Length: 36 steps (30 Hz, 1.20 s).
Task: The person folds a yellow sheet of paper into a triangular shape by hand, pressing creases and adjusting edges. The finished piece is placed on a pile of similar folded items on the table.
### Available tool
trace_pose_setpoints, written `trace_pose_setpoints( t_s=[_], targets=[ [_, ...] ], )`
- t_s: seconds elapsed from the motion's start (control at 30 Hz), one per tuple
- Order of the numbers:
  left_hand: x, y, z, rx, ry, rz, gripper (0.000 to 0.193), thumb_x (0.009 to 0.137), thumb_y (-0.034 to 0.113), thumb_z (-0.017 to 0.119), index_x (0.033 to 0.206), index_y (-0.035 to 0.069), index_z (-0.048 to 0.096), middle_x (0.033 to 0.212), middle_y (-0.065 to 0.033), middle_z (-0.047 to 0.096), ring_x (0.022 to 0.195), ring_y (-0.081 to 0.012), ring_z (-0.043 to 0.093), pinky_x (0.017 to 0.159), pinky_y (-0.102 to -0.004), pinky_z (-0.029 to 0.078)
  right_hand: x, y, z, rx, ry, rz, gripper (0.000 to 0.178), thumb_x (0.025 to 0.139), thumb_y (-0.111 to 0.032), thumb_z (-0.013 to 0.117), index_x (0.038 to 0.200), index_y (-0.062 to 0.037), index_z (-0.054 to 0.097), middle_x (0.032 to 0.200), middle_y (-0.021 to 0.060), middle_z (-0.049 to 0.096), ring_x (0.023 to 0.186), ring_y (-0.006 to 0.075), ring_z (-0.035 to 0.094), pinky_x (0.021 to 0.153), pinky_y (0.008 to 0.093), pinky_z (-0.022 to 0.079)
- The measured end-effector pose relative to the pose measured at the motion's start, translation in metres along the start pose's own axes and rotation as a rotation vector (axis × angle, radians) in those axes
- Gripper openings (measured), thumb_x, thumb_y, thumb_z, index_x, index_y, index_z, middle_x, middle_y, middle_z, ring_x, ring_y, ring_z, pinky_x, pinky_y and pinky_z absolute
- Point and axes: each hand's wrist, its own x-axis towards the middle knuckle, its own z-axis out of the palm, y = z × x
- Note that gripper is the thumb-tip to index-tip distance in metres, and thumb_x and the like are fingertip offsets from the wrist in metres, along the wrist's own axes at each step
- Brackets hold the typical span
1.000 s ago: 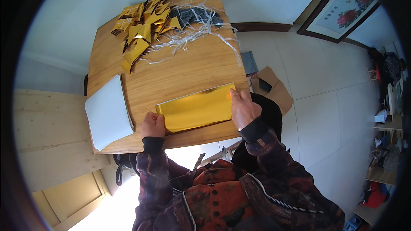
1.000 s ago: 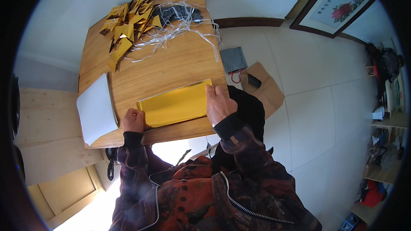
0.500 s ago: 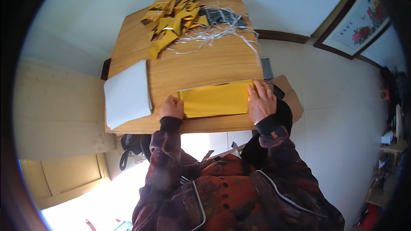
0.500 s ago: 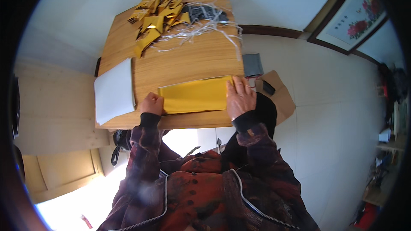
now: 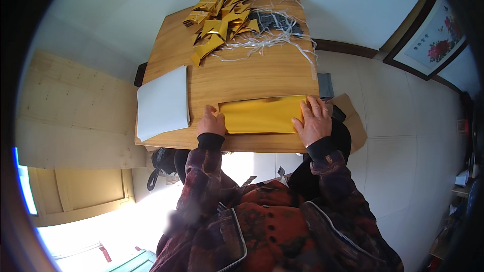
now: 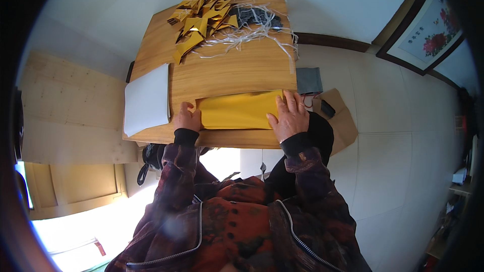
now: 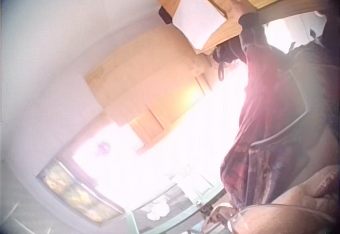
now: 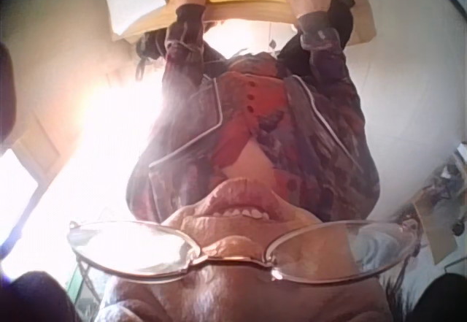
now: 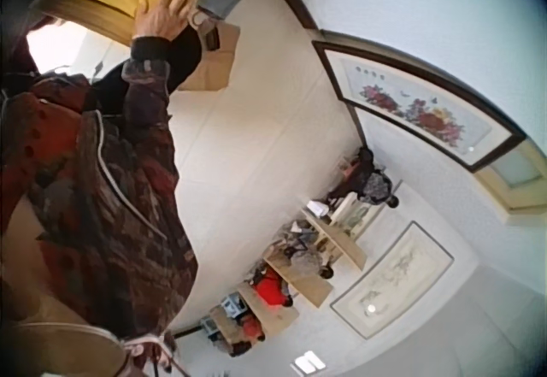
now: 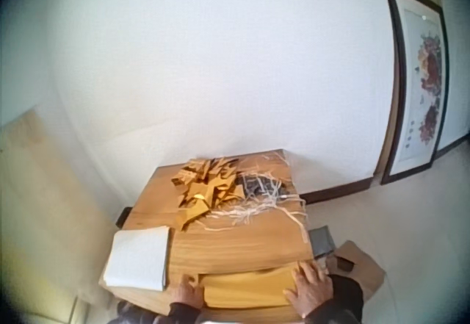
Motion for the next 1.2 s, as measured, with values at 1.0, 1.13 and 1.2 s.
trace_pose_setpoints(
  t_s=[1.0, 1.13, 1.2],
  targets=[
    [-0.082, 0.066, 0.079, 0.334, -0.097, 1.095, 0.097, 0.077, 0.073, 0.052, 0.147, 0.008, 0.036, 0.155, -0.0129, 0.031, 0.146, -0.0289, 0.024, 0.117, -0.0516, 0.005, -0.001, -0.003, 0.003, -0.008, 0.043, 0.015, 0.044, 0.083, -0.027, 0.068, 0.124, -0.0112, 0.060, 0.140, 0.0035, 0.045, 0.132, 0.0280, 0.039, 0.095, 0.0446, 0.040],
    [-0.082, 0.065, 0.079, 0.318, -0.116, 1.099, 0.095, 0.077, 0.074, 0.051, 0.147, 0.011, 0.037, 0.156, -0.0126, 0.029, 0.146, -0.0290, 0.022, 0.117, -0.0526, 0.005, -0.002, -0.002, 0.005, -0.024, 0.030, 0.015, 0.044, 0.084, -0.027, 0.067, 0.124, -0.0115, 0.060, 0.140, 0.0036, 0.045, 0.132, 0.0278, 0.038, 0.095, 0.0447, 0.040],
    [-0.082, 0.065, 0.080, 0.322, -0.118, 1.094, 0.095, 0.077, 0.074, 0.051, 0.147, 0.012, 0.036, 0.157, -0.0120, 0.027, 0.146, -0.0286, 0.021, 0.117, -0.0528, 0.005, -0.002, -0.002, 0.005, -0.025, 0.028, 0.015, 0.044, 0.084, -0.026, 0.067, 0.124, -0.0116, 0.059, 0.140, 0.0036, 0.044, 0.132, 0.0277, 0.038, 0.095, 0.0448, 0.040]
  ],
)
